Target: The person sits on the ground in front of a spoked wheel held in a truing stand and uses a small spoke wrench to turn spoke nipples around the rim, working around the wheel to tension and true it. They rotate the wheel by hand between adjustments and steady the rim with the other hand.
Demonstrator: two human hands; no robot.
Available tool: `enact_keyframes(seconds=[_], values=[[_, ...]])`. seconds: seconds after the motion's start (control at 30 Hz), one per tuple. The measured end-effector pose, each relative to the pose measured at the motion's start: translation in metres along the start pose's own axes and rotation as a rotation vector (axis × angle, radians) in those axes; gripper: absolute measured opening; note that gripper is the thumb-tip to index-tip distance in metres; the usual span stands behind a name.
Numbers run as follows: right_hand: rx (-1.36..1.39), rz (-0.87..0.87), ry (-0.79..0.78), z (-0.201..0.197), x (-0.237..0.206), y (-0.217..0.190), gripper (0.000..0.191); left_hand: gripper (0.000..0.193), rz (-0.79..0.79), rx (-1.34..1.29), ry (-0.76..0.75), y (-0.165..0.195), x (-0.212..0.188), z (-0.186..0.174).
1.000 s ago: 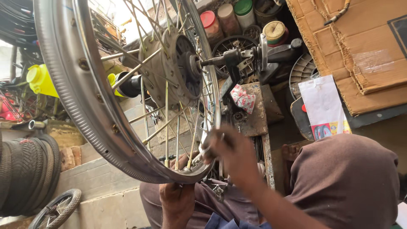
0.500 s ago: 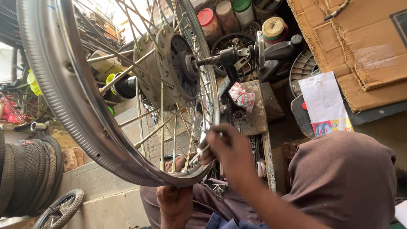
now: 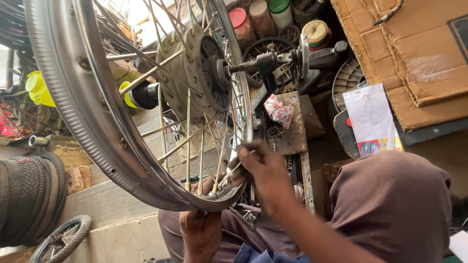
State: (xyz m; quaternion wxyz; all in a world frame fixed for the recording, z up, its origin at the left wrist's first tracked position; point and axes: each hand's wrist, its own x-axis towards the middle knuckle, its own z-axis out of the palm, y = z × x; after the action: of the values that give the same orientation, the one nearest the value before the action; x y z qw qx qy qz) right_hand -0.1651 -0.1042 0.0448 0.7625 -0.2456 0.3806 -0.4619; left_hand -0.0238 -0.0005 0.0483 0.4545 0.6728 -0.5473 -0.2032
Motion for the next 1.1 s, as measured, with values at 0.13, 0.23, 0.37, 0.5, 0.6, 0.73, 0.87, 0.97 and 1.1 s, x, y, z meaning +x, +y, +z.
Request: enact_keyframes(seconds=[0.13,0.23,0.37,0.5,0.6,0.73,0.87,0.97,1.1], values=[[0.065,-0.002,0.084,-0.005,0.003,0.002,0.015,0.035,0.025,0.046,0.019,-0.006,-0.002,0.001],[-0.358,-0.626,-0.100,-0.007,-0.027,0.011,0.013,0.034,0.066,0.047,0.057,-0.023,-0.010,0.003],[-0.768,-1.174,-0.246,-0.004,-0.031,0.002,0.017,0.027,0.126,-0.121,0.088,-0.047,-0.017,0.012],[-0.046,0.158,0.047,0.004,0.010,-0.011,0.023,0.034,-0.091,-0.470,0.106,-0.059,-0.022,0.017],[0.016,0.067,0.083,0.000,0.008,-0.006,0.023,0.030,0.054,-0.150,0.099,-0.063,-0.024,0.013],[-0.513,-0.799,-0.109,-0.010,-0.031,0.009,0.016,0.033,-0.011,0.185,0.113,-0.063,-0.027,0.009],[-0.669,-1.015,-0.198,-0.006,-0.024,0.008,0.012,0.023,-0.032,-0.481,0.097,-0.055,-0.021,0.015],[-0.015,0.030,-0.060,0.000,0.003,0.006,0.022,0.031,0.036,0.022,0.118,-0.043,-0.019,0.010],[-0.092,-0.228,-0.045,-0.006,-0.007,0.012,0.019,0.032,-0.011,0.028,0.106,-0.036,-0.017,0.004]])
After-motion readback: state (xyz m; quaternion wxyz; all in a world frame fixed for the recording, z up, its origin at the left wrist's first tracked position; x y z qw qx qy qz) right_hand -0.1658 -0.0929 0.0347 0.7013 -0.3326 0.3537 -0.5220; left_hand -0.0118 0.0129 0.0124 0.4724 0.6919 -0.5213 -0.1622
